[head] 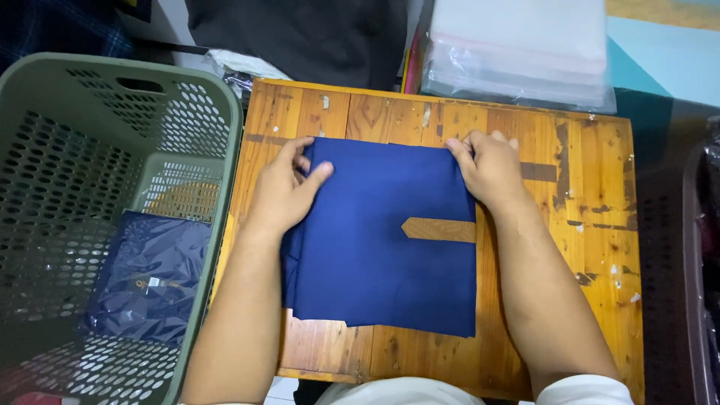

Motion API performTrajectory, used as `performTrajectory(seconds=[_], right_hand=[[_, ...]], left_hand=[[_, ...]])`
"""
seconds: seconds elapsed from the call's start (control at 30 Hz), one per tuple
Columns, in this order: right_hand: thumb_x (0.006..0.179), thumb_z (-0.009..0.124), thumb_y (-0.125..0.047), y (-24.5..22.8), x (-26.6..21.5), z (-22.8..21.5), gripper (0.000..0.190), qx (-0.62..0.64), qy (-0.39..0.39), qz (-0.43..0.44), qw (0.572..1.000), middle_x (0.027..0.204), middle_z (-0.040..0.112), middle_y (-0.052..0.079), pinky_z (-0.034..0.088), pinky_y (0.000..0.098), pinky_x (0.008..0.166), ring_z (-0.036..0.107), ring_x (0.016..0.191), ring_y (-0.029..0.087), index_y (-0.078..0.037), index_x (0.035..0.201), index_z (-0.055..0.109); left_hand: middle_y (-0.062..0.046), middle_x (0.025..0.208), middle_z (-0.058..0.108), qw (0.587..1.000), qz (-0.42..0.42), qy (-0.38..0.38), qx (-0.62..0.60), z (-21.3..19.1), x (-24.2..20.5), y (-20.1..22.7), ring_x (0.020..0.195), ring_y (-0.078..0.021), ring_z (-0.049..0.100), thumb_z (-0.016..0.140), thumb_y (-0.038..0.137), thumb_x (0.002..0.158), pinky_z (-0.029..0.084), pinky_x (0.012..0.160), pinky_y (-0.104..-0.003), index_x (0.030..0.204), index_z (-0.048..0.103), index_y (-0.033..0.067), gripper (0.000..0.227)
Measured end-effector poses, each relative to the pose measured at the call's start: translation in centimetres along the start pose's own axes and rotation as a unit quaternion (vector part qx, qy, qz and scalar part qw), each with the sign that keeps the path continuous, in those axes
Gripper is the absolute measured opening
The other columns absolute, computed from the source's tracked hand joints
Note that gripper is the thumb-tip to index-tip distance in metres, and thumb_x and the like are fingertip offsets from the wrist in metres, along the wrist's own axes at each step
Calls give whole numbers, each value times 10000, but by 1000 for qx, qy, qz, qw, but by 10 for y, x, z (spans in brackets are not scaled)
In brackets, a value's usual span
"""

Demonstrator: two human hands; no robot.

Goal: Folding a blue shirt with a brown decorative element on a wooden table for packaging

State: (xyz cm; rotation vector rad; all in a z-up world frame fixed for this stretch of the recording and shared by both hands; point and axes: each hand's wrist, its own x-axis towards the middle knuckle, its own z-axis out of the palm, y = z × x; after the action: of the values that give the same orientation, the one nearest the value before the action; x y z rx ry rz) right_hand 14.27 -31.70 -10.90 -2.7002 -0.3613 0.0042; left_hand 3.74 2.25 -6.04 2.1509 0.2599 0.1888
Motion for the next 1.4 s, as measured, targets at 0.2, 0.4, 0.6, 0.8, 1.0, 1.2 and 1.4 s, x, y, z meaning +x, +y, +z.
performTrajectory(seconds=[0.2,0.4,0.6,0.8,1.0,1.2,1.4], right_hand=[[1147,493,-557,-1,-2,2,547,-52,2,9,999,663,639,97,335,400,903,601,875,284,-142,812,612],[1086,620,-516,-12,-6,-3,452,-72,43,30,996,673,658,134,328,444,897,606,857,344,-132,848,632],[1074,688,-485,-12,-15,-2,363,-111,117,11,987,920,683,140,268,601,1029,540,1093,358,-129,1004,687],[1010,724,-247,-77,-66,-26,304,-58,188,-153,969,1302,593,245,338,578,1132,485,1335,474,-42,1228,674],[1005,465,-633,-121,-93,-19,761,-141,-63,-14,988,1571,354,361,218,613,1199,226,1505,556,-121,1569,442],[917,429,-793,-131,-84,-34,915,-140,-149,42,978,1664,220,263,148,649,1207,124,1550,485,-263,1643,258],[821,453,-890,-112,-79,-41,999,-146,-215,68,963,1716,147,154,146,653,1205,102,1579,374,-395,1647,186]], left_hand=[[-146,862,757,967,-79,-225,86,-39,-19,24,822,-314,757,817,134,797,572,792,-422,1516,378,97,843],[-93,809,651,965,-53,-258,-21,-33,-6,-17,628,-222,675,673,-3,883,575,649,-340,1348,382,207,588],[-128,872,626,963,-39,-264,-26,-34,-13,-9,665,-247,670,631,6,922,583,641,-378,1271,510,173,405],[-97,1104,617,963,30,-163,211,-13,-30,21,1069,-352,671,719,227,842,558,845,-468,1304,669,301,470],[-286,1655,213,935,126,-187,276,15,-47,68,1523,-483,170,495,323,1041,168,1160,-667,1547,460,82,562],[-86,1747,12,885,-40,-295,357,-2,-27,77,1594,-373,-13,619,875,675,53,1148,-767,1651,197,280,1218],[-55,1752,-37,881,-91,-307,348,-7,-21,65,1593,-365,-58,832,825,528,-13,1142,-783,1666,106,295,1450]])
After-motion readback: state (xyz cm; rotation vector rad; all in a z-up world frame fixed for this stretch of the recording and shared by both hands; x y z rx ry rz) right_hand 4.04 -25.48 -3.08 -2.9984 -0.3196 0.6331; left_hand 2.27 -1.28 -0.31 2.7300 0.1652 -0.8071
